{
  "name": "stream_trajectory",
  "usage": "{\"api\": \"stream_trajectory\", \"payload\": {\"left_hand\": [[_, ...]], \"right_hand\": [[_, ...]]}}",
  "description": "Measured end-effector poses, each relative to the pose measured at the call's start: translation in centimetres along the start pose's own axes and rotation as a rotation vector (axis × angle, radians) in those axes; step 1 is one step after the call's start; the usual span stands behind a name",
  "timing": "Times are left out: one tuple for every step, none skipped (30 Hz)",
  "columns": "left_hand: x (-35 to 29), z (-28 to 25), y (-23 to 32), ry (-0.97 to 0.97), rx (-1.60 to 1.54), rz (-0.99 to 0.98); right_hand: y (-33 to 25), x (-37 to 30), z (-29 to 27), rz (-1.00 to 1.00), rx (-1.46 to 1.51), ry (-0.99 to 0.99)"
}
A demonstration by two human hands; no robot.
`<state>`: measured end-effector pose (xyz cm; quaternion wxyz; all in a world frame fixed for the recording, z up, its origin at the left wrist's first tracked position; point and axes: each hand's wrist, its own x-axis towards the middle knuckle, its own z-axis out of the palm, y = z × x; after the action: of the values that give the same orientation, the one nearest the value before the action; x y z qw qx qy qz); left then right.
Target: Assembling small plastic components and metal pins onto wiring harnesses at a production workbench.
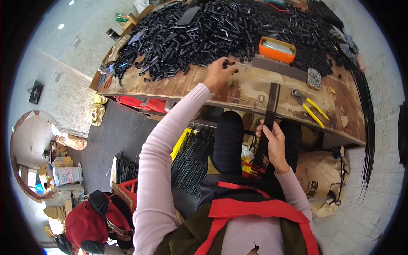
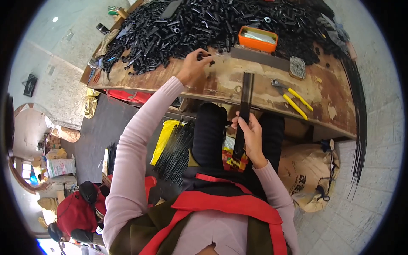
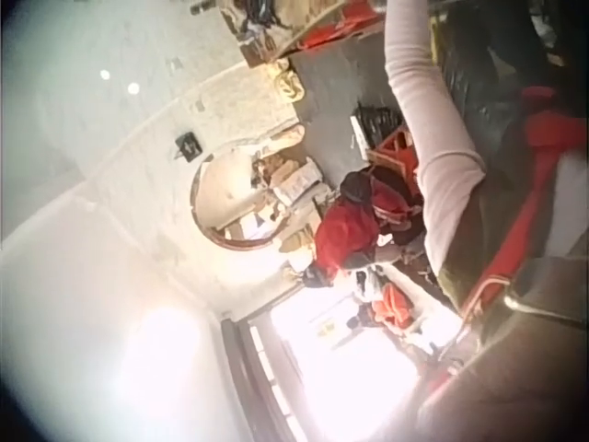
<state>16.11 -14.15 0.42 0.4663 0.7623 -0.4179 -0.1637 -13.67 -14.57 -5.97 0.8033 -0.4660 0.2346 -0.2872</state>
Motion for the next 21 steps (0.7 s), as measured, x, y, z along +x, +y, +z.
{"api": "stream_trajectory", "payload": {"left_hand": [[-0.8, 1.5, 1.2, -0.024, -0.009, -0.008], [-1.8, 3.1, 2.3, -0.176, -0.178, -0.047], [-2.6, 4.2, 3.4, -0.328, -0.350, -0.088], [-3.4, 4.4, 4.7, -0.446, -0.433, -0.059], [-3.9, 4.5, 6.2, -0.564, -0.523, -0.027], [-4.5, 4.4, 8.0, -0.635, -0.527, -0.017], [-6.1, 4.1, 10.3, -0.647, -0.502, -0.012], [-8.3, 3.8, 12.6, -0.656, -0.477, -0.004], [-10.4, 3.6, 14.3, -0.720, -0.525, 0.097], [-12.7, 3.0, 16.6, -0.780, -0.549, 0.141], [-15.1, 3.1, 17.4, -0.727, -0.628, 0.405], [-16.9, 1.1, 19.5, -0.795, -0.656, 0.303], [-18.6, -0.5, 20.5, -0.758, -0.899, 0.185], [-19.1, -2.2, 19.3, -0.593, -0.955, 0.258], [-18.9, -2.9, 17.6, -0.442, -1.013, 0.332], [-18.3, -2.5, 15.0, -0.142, -0.969, 0.285], [-17.6, -1.8, 11.7, 0.154, -0.904, 0.233], [-18.0, -0.7, 7.8, 0.167, -0.892, 0.008], [-18.6, 0.9, 4.5, 0.173, -0.888, -0.211], [-19.7, 2.6, 2.9, 0.201, -0.959, -0.271], [-20.5, 4.4, 2.4, 0.224, -1.031, -0.333]], "right_hand": [[0.3, 0.1, -0.1, 0.008, 0.003, -0.010], [0.4, 0.1, -0.1, 0.069, 0.032, -0.018], [0.3, 0.3, -0.1, 0.117, 0.135, -0.066], [0.6, 0.7, -0.1, 0.154, 0.212, -0.108], [1.1, 0.9, -0.3, 0.189, 0.287, -0.146], [1.4, 0.9, -0.9, 0.194, 0.283, -0.118], [1.7, 1.0, -1.3, 0.201, 0.282, -0.149], [2.0, 0.7, -1.7, 0.207, 0.278, -0.182], [3.1, -0.1, -1.9, 0.209, 0.275, -0.167], [4.6, -1.4, -1.9, -0.049, 0.087, -0.131], [5.5, -2.5, -1.7, -0.302, -0.106, -0.103], [4.7, -3.4, -1.4, -0.295, -0.113, -0.092], [2.8, -4.3, -0.3, -0.234, -0.156, -0.118], [0.8, -5.2, 1.2, -0.174, -0.191, -0.154], [-0.3, -5.8, 2.0, -0.119, -0.234, -0.172], [-0.1, -6.2, 2.4, 0.148, -0.025, -0.030], [0.0, -6.6, 2.5, 0.154, -0.023, -0.026], [0.2, -7.1, 2.9, 0.165, -0.034, -0.037], [0.2, -7.7, 3.0, 0.167, -0.055, -0.039], [0.2, -8.0, 3.3, 0.143, -0.055, -0.049], [0.2, -8.1, 3.3, 0.149, -0.053, -0.049]]}}
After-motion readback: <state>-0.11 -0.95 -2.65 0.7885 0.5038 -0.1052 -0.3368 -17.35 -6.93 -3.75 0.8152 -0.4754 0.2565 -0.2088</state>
